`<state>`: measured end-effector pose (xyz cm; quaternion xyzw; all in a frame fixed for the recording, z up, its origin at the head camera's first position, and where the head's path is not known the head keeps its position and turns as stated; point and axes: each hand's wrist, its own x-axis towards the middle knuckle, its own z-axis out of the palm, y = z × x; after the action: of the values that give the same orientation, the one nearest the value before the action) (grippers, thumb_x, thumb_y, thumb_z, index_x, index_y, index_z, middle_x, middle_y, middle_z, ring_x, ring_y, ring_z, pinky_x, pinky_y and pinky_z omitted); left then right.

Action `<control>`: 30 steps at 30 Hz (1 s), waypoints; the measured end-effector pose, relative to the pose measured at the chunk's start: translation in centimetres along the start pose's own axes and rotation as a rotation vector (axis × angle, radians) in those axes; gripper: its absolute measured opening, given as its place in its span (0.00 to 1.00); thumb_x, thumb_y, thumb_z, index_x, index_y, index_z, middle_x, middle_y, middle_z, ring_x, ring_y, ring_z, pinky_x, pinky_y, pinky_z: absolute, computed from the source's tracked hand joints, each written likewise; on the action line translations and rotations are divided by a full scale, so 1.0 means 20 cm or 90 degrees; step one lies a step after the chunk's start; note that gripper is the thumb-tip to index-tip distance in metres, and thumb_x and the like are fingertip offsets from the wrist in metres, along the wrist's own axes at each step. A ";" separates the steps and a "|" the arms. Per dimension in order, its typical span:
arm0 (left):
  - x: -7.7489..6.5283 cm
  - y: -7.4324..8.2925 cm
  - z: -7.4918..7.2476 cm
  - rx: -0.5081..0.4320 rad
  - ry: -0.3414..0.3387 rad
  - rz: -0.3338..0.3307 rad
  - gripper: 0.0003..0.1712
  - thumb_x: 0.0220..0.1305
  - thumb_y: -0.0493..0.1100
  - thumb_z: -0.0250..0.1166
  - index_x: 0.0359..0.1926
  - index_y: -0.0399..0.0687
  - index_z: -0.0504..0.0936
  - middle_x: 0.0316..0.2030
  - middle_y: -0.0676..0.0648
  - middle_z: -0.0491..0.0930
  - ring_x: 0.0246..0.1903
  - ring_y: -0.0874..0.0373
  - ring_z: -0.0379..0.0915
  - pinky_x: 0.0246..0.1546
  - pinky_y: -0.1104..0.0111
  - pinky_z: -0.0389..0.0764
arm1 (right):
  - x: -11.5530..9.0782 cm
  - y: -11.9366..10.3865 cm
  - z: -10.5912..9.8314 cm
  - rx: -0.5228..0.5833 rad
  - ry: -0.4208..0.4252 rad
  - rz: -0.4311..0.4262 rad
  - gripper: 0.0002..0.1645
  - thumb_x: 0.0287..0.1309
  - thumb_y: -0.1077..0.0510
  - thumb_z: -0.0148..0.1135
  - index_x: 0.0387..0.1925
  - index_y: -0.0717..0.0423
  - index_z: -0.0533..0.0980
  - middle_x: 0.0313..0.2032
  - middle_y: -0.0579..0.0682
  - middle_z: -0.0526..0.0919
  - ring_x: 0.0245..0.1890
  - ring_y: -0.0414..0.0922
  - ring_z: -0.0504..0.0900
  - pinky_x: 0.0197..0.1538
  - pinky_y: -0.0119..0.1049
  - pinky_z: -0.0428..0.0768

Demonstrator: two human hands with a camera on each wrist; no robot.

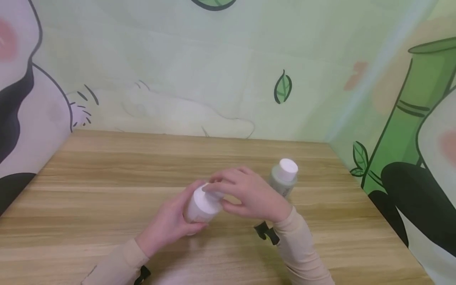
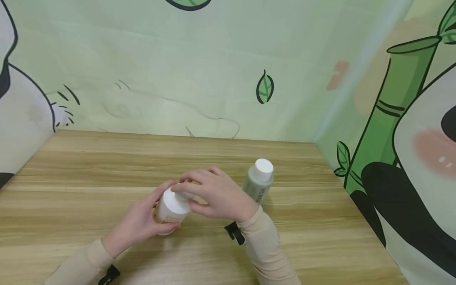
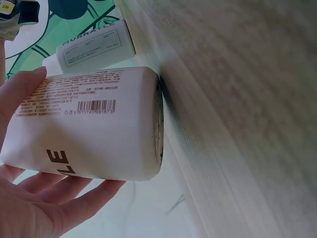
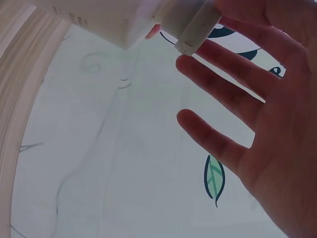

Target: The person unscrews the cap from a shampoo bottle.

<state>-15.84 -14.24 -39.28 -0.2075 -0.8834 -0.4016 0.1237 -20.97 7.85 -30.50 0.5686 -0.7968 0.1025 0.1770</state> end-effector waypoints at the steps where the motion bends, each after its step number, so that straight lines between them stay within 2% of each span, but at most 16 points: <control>1: 0.00 0.00 0.00 0.002 0.001 0.001 0.56 0.40 0.42 0.80 0.70 0.58 0.60 0.51 0.41 0.81 0.46 0.47 0.80 0.44 0.53 0.82 | 0.00 0.00 0.00 0.004 -0.004 -0.005 0.23 0.54 0.56 0.66 0.53 0.45 0.77 0.53 0.46 0.82 0.55 0.43 0.79 0.57 0.44 0.76; 4: 0.00 0.00 0.00 0.006 0.006 0.006 0.57 0.39 0.42 0.80 0.71 0.57 0.60 0.50 0.40 0.82 0.45 0.47 0.80 0.43 0.54 0.82 | 0.01 0.00 -0.01 0.012 -0.007 -0.018 0.23 0.55 0.56 0.66 0.55 0.45 0.77 0.56 0.48 0.81 0.57 0.45 0.78 0.59 0.44 0.76; 7: 0.00 0.00 0.00 0.015 0.012 0.015 0.58 0.39 0.42 0.80 0.71 0.55 0.59 0.49 0.40 0.82 0.44 0.47 0.81 0.42 0.55 0.82 | 0.01 0.00 -0.01 0.010 0.014 -0.016 0.24 0.58 0.52 0.65 0.57 0.47 0.76 0.56 0.48 0.81 0.57 0.45 0.79 0.59 0.42 0.76; 12: 0.00 0.00 0.00 0.026 0.016 0.018 0.57 0.39 0.42 0.81 0.70 0.56 0.60 0.50 0.39 0.82 0.44 0.45 0.81 0.42 0.53 0.83 | 0.01 0.01 0.00 -0.029 0.053 0.034 0.24 0.59 0.45 0.64 0.54 0.48 0.77 0.50 0.43 0.84 0.51 0.41 0.81 0.54 0.39 0.78; 16: 0.00 0.00 0.00 0.018 0.009 0.009 0.56 0.39 0.42 0.80 0.70 0.58 0.60 0.50 0.40 0.82 0.44 0.45 0.81 0.42 0.53 0.83 | 0.01 0.01 0.01 -0.046 0.050 0.059 0.22 0.57 0.44 0.64 0.51 0.48 0.79 0.46 0.42 0.86 0.47 0.39 0.83 0.52 0.38 0.79; 22: 0.00 0.00 0.00 0.012 0.004 0.002 0.56 0.40 0.42 0.80 0.70 0.59 0.60 0.50 0.41 0.82 0.44 0.46 0.81 0.42 0.54 0.83 | 0.00 0.00 0.00 -0.047 0.039 0.039 0.20 0.56 0.45 0.66 0.49 0.48 0.80 0.43 0.42 0.86 0.45 0.39 0.83 0.50 0.37 0.79; 30: 0.00 0.00 0.00 0.017 0.011 0.010 0.56 0.39 0.43 0.81 0.69 0.56 0.61 0.49 0.41 0.82 0.44 0.46 0.81 0.42 0.54 0.82 | -0.01 0.02 0.00 -0.008 0.026 -0.002 0.22 0.55 0.51 0.67 0.53 0.48 0.79 0.50 0.44 0.84 0.52 0.41 0.81 0.56 0.39 0.77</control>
<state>-15.82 -14.30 -39.38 -0.2093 -0.8859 -0.3907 0.1369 -21.29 8.11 -30.50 0.5666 -0.7927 0.1086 0.1969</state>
